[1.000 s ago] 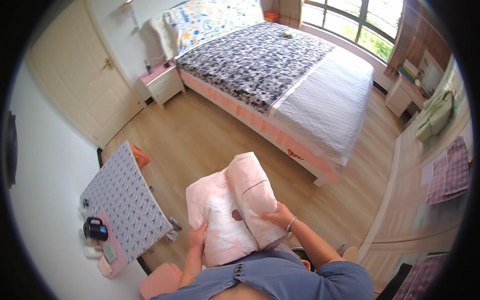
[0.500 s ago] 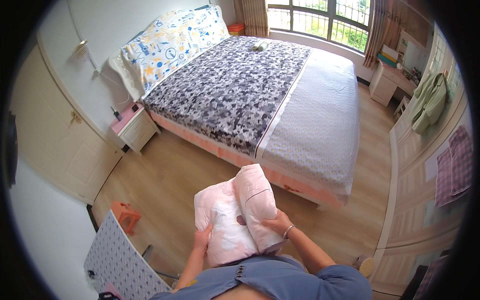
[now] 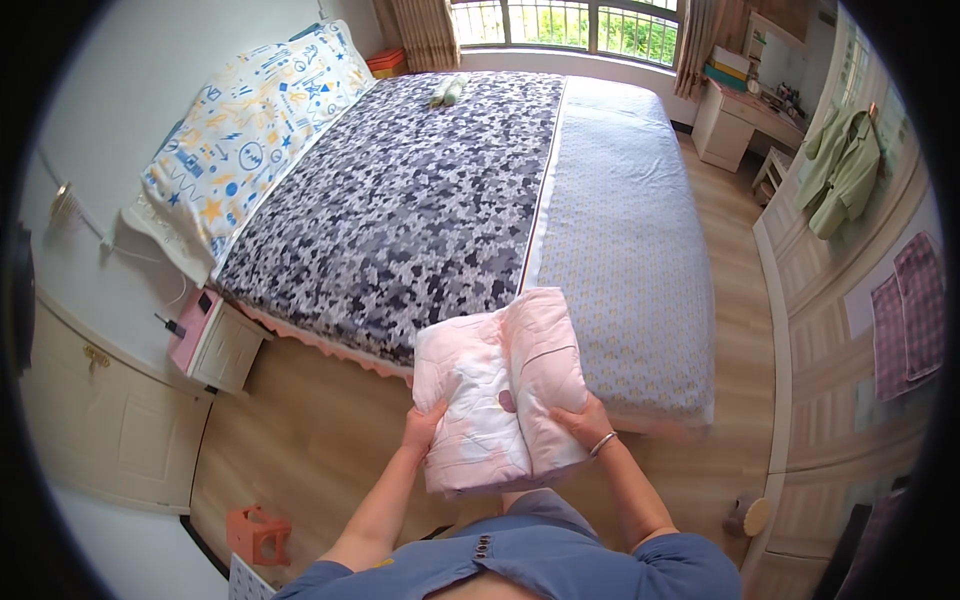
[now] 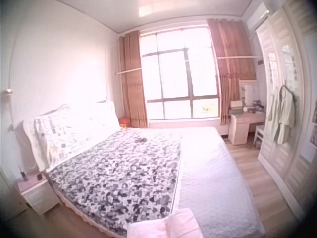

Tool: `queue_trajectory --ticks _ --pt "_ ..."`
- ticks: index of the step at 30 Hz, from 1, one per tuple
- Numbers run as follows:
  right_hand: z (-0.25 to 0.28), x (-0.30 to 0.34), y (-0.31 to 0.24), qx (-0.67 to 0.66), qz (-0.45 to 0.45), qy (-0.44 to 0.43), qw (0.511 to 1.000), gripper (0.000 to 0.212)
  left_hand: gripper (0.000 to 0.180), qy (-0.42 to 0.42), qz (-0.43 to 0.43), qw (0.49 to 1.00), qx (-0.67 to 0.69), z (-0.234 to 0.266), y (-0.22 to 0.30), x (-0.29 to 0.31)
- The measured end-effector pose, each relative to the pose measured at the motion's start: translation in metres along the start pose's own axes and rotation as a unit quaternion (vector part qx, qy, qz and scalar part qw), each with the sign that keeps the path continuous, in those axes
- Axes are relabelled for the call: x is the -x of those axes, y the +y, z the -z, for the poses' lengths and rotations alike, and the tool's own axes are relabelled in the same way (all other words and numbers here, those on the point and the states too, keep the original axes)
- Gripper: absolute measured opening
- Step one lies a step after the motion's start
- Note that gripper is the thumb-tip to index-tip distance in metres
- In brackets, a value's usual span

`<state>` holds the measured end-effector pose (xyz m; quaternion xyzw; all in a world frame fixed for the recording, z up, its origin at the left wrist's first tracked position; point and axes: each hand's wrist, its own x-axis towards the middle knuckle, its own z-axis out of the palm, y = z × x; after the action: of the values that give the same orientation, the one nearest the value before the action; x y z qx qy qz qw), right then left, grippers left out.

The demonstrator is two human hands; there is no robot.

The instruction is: The person smooths and tucks the bedsheet around the bed, moves two bolster pillows from a chair onto the bed, and folds a blanket on the bed before setting it down.

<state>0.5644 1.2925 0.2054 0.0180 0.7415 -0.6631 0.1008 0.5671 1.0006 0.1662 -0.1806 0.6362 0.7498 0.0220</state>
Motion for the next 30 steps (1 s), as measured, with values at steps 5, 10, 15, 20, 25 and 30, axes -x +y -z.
queue_trajectory --ticks 5,10,15,20,25,30 --pt "0.012 -0.103 0.006 -0.013 0.026 0.084 0.996 0.036 0.032 -0.038 -0.069 0.995 -0.062 -0.04 0.027 -0.129" --pt "0.003 -0.195 0.005 -0.017 0.012 0.163 0.986 0.037 0.032 -0.098 -0.097 0.983 -0.121 -0.063 0.078 -0.258" --pt "-0.014 -0.284 0.082 -0.004 -0.064 0.25 0.966 0.047 0.034 -0.109 -0.088 0.967 -0.213 -0.054 0.058 -0.363" --pt "-0.005 -0.308 0.115 0.009 -0.243 0.271 0.931 0.057 0.04 0.032 -0.124 0.798 -0.589 -0.04 0.008 -0.399" --pt "0.0 -0.3 0.112 -0.058 -0.303 0.206 0.929 0.062 0.039 -0.209 -0.31 0.825 -0.424 -0.095 0.009 -0.381" --pt "-0.037 -0.297 0.044 0.219 -0.313 0.255 0.888 0.071 0.037 -0.31 -0.287 0.843 -0.333 -0.134 0.032 -0.35"
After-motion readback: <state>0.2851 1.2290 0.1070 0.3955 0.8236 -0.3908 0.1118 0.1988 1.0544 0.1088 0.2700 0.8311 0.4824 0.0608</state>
